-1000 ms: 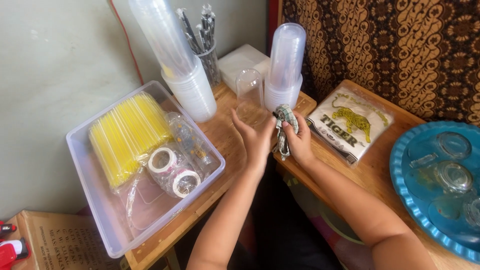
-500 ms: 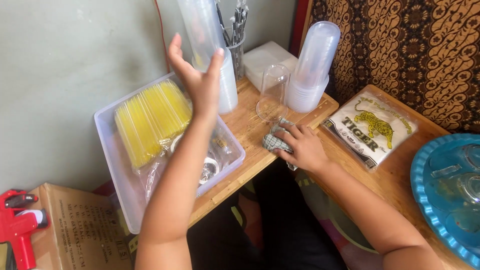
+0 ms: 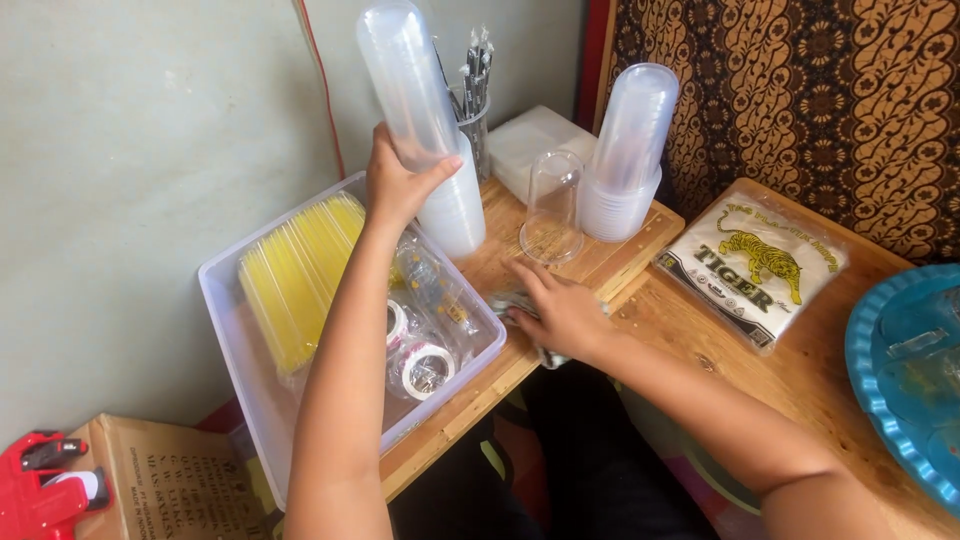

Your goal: Cleaning plastic cups by wiping them with a cloth and stacking them.

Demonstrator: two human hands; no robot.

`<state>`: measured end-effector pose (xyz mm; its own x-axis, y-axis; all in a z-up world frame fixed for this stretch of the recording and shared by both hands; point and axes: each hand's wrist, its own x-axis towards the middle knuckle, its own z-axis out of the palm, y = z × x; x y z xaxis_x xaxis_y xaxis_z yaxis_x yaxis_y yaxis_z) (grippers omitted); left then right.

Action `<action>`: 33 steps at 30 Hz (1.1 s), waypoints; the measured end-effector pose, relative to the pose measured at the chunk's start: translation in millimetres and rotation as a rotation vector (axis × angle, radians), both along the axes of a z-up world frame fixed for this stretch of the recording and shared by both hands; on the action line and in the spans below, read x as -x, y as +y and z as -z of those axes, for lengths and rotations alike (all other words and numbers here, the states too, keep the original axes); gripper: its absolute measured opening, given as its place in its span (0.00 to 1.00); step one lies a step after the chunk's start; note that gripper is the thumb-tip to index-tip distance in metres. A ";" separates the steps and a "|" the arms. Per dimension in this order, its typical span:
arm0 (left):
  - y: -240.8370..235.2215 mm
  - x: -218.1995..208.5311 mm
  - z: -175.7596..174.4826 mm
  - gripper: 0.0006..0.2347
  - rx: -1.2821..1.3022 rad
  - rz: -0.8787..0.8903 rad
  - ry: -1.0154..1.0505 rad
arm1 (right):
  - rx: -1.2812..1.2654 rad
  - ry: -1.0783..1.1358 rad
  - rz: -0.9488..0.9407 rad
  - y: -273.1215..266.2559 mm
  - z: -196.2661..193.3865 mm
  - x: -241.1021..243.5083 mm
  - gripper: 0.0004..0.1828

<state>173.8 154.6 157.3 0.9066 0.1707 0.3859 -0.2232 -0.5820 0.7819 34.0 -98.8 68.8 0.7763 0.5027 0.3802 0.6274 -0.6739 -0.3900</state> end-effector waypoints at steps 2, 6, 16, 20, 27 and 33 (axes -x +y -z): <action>-4.9 3.8 -1.2 0.45 -0.030 -0.021 0.023 | -0.090 0.096 0.020 23.9 -21.2 -4.2 0.45; -11.1 18.1 -8.3 0.43 -0.089 -0.036 0.042 | -0.464 0.263 0.089 59.0 -62.8 -22.1 0.50; -9.7 26.4 -17.5 0.39 -0.130 0.063 -0.025 | -0.798 0.193 -0.004 81.9 -56.7 -84.8 0.55; -11.1 30.8 -16.2 0.38 -0.129 0.069 -0.043 | -0.928 0.200 -0.013 98.4 -37.5 -99.0 0.60; -16.6 26.6 -8.2 0.37 -0.024 -0.014 -0.094 | -0.968 0.160 0.034 111.6 -32.3 -105.3 0.54; -28.8 19.8 5.0 0.37 0.039 -0.121 -0.147 | -0.962 0.163 0.064 110.8 -28.5 -105.3 0.52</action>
<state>154.0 125.8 152.3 0.8127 0.2926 0.5038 -0.2668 -0.5819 0.7683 139.3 12.0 97.3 0.8709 -0.0106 0.4914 0.4903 -0.0530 -0.8700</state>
